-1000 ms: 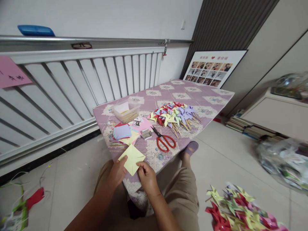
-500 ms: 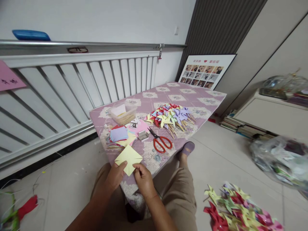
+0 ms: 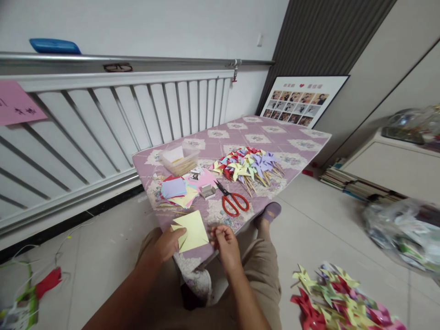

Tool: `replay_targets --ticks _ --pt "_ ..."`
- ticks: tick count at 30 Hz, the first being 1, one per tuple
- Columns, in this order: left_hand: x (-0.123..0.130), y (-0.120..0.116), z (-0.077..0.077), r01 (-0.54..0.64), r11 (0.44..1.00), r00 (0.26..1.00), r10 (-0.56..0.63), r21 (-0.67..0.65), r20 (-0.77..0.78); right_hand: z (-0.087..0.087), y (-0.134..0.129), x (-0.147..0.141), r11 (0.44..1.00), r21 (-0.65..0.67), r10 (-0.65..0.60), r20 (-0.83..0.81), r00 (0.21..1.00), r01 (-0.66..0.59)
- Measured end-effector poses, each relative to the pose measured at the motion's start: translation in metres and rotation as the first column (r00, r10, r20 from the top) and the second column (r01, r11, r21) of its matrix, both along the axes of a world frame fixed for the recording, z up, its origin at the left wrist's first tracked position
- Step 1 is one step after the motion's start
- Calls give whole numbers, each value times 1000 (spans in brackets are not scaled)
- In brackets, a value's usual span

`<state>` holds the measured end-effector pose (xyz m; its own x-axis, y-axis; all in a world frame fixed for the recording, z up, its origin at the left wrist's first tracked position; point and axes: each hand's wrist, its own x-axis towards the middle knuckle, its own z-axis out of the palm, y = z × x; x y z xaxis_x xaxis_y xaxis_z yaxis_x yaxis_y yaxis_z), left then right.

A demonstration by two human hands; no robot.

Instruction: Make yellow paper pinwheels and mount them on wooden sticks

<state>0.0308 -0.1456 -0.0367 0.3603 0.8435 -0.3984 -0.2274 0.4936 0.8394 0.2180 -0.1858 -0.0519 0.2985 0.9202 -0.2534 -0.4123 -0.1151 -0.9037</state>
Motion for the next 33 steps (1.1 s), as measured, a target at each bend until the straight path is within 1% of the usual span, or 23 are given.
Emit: replay_targets --ticks 1,3,6,8,11,13,16,18,21,24,29,31,33 --pt "-1 0 -1 27 1000 999 -27 5 22 3 -1 3 999 0 33 19 999 -33" --pt "-1 2 -5 86 996 996 -87 28 34 10 -3 6 989 22 145 85 986 -147" --pt "-2 5 -11 169 983 986 -169 75 -8 15 -8 3 940 69 313 209 926 -333" --pt "-4 7 -13 210 973 978 -207 94 -39 14 -11 -1 906 77 380 278 882 -415" --pt "-5 9 -12 244 964 970 -240 104 -48 11 -14 -4 869 56 443 353 824 -491" --pt "-6 9 -10 262 959 965 -258 107 -48 10 -15 -4 856 26 469 380 797 -516" --pt "-8 9 -9 280 954 960 -277 103 -43 12 -15 -5 858 0 480 357 801 -513" --pt "-9 9 -9 291 951 957 -289 104 -27 12 -14 -6 864 4 472 342 813 -504" --pt "-10 10 -9 300 948 953 -301 109 -6 9 -14 -7 868 8 459 368 809 -496" --pt "-10 9 -5 297 948 955 -298 114 -10 8 -15 -7 852 20 480 375 793 -524" --pt "-8 5 8 272 954 962 -271 128 -29 19 -19 -10 811 23 541 350 764 -585" --pt "-8 5 10 273 952 962 -269 135 -45 22 -19 -11 803 24 550 356 756 -595" --pt "-8 5 9 282 950 959 -278 133 -45 23 -18 -13 803 12 552 364 751 -596"
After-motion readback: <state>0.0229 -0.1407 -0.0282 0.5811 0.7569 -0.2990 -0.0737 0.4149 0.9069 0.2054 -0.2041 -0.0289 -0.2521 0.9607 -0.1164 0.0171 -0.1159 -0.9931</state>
